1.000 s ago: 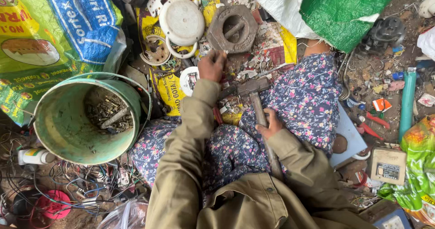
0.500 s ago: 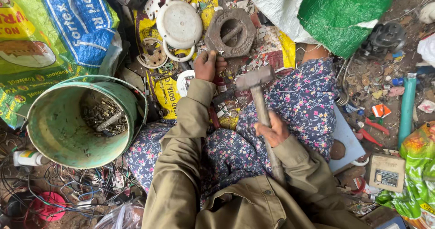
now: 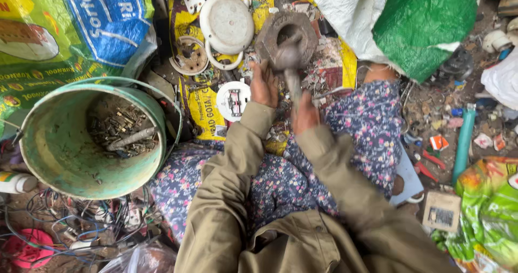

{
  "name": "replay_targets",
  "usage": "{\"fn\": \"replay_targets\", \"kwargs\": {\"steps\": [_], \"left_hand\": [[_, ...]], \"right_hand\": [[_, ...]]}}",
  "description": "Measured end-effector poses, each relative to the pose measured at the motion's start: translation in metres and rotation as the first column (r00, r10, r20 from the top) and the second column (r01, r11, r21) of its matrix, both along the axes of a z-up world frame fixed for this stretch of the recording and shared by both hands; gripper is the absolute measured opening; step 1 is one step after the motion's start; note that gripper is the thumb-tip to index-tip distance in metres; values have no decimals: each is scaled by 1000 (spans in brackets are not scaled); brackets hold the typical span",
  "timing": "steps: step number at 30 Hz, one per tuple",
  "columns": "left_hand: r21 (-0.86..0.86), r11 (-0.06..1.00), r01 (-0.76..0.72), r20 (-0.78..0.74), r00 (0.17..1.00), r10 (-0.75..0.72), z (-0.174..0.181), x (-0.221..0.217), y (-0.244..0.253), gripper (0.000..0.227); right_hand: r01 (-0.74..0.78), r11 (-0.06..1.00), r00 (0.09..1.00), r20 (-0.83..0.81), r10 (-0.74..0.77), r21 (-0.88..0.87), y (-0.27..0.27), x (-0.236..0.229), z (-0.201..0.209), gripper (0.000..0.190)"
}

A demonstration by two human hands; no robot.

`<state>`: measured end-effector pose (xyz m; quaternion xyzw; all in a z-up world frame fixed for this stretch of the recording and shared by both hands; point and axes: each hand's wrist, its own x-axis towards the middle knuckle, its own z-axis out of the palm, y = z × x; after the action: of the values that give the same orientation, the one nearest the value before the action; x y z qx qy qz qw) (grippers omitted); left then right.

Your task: The person repairs a electrical switch component using a small screwdriver and a hammer.

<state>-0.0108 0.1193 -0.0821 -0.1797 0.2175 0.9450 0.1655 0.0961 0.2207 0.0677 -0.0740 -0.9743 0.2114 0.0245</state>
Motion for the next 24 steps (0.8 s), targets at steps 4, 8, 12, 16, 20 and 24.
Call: {"fn": "replay_targets", "kwargs": {"steps": [4, 8, 12, 16, 20, 24], "left_hand": [[-26, 999, 27, 25, 999, -27, 21, -9, -4, 99], [-18, 998, 64, 32, 997, -63, 22, -12, -6, 101], [-27, 998, 60, 3, 998, -60, 15, -7, -9, 102], [-22, 999, 50, 10, 999, -50, 16, -8, -12, 104], [-33, 998, 52, 31, 998, -51, 14, -8, -11, 105], [-68, 996, 56, -3, 998, -56, 16, -13, -10, 107]], "right_hand": [[61, 990, 988, 147, -43, -125, 17, -31, -11, 48], [110, 949, 986, 150, -68, -295, 20, -25, 46, 49], [172, 925, 974, 202, -107, -339, 18, -13, 106, 50], [30, 967, 982, -173, -76, -252, 26, -11, 105, 52], [-159, 984, 901, -396, 178, 80, 22, -28, 24, 60], [59, 997, 939, 336, -71, 45, 31, -37, -35, 54]]}}
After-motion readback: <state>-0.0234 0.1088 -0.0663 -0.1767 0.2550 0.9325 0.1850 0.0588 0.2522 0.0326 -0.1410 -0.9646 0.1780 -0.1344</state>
